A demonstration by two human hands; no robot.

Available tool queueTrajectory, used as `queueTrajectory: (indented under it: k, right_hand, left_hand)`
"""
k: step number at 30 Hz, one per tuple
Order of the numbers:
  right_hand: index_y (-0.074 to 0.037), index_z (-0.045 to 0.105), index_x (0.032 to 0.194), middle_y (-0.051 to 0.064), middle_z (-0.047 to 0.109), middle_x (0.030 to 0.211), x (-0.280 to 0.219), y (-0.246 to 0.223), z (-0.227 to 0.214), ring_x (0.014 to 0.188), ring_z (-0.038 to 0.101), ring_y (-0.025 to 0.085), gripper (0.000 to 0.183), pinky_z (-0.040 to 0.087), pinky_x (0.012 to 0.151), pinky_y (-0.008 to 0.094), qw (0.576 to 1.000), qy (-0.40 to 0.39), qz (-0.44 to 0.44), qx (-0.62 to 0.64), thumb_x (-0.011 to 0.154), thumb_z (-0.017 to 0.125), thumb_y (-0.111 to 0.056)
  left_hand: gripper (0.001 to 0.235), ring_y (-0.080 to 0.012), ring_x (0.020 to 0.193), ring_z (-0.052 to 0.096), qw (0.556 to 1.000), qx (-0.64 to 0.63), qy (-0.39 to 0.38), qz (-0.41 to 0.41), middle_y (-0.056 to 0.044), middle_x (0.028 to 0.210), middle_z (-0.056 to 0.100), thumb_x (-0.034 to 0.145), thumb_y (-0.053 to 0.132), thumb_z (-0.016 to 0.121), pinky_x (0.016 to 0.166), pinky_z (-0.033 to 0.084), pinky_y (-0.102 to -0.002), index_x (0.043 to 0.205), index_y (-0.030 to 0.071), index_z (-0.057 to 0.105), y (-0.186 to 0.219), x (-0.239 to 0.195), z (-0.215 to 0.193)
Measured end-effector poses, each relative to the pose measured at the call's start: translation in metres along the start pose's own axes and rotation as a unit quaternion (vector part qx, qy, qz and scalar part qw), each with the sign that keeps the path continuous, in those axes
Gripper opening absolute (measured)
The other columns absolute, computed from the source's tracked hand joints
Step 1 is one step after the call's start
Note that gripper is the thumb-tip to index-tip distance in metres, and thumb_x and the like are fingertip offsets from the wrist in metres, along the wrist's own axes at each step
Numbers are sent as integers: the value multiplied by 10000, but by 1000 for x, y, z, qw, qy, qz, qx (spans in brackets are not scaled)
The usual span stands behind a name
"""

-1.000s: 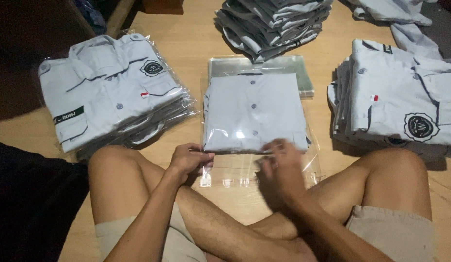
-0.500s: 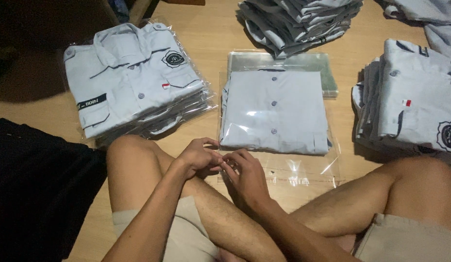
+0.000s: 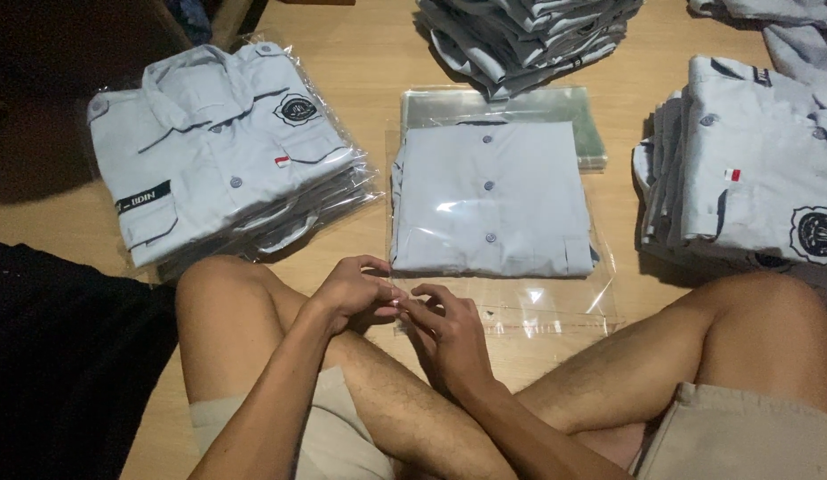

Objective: The person sits on the floor and places folded white shirts into clear plastic bags. They smooth the shirts inside the bags and seal them, then stack the packaged shirts. The person repeats this process with additional shirts from a nearby pile.

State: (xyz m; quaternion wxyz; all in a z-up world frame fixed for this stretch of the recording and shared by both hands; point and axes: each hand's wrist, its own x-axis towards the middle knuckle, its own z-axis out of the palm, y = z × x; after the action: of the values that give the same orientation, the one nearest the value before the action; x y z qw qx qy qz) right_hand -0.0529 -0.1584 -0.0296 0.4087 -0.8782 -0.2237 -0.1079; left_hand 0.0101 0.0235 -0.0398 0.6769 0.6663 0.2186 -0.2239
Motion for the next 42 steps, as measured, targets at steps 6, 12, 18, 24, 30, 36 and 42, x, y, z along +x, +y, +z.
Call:
queueTrajectory:
  k: [6, 12, 18, 24, 30, 36, 42]
  right_hand:
    - [-202, 794, 1109, 102, 672, 1209, -6, 13, 5, 982, 722, 350, 208, 508, 870, 476, 1000, -3, -22, 5, 909, 754, -239]
    - [-198, 812, 1003, 74, 672, 1182, -6, 5, -4, 979, 714, 312, 128, 498, 838, 464, 999, 2, -41, -11, 913, 749, -264]
    - [-224, 794, 1066, 57, 655, 1198, -10, 19, 8, 853, 689, 227, 138, 455, 772, 429, 992, 64, -108, -33, 953, 722, -261]
    - [-288, 807, 1019, -4, 679, 1174, -10, 17, 8, 796, 683, 193, 132, 444, 781, 398, 991, 86, -95, -49, 898, 784, -337]
    - [-296, 790, 1006, 3, 687, 1101, -6, 8, 3, 947, 645, 216, 119, 407, 772, 421, 984, 108, -124, -70, 889, 802, -314]
    - [-196, 763, 944, -13, 663, 973, -5, 10, 3, 872, 566, 218, 71, 401, 723, 398, 978, 118, -155, -72, 927, 766, -265]
    - [-146, 719, 1051, 25, 643, 1040, -7, 12, 5, 863, 606, 199, 129, 411, 719, 375, 988, 73, -129, -31, 932, 759, -173]
  left_hand:
    - [605, -369, 809, 751, 1000, -11, -8, -4, -330, 969, 687, 812, -154, 662, 764, 674, -470, 1376, -88, 454, -3, 1, -3]
    - [619, -389, 822, 747, 1000, -6, 8, -4, -297, 953, 662, 802, -142, 681, 766, 681, -493, 1378, -67, 469, 1, -12, 2]
    - [329, -207, 567, 650, 996, 2, -8, -94, -215, 840, 721, 908, 33, 740, 490, 536, -312, 1172, 88, 552, 14, -12, 3]
    - [355, -223, 601, 664, 995, 25, -42, -88, -183, 799, 722, 916, 16, 736, 475, 519, -327, 1172, 99, 504, 12, -15, 1]
    - [425, -279, 588, 693, 998, 4, -18, -62, -250, 867, 728, 874, -136, 620, 514, 611, -375, 1267, -3, 527, 5, -10, 2]
    - [444, -286, 574, 680, 998, -3, 5, -62, -278, 871, 726, 834, -207, 578, 525, 622, -371, 1232, -26, 505, 9, -13, 8]
    - [533, -276, 606, 695, 996, 7, 26, -89, -253, 889, 753, 814, -192, 626, 543, 629, -362, 1286, 36, 535, 18, -21, 9]
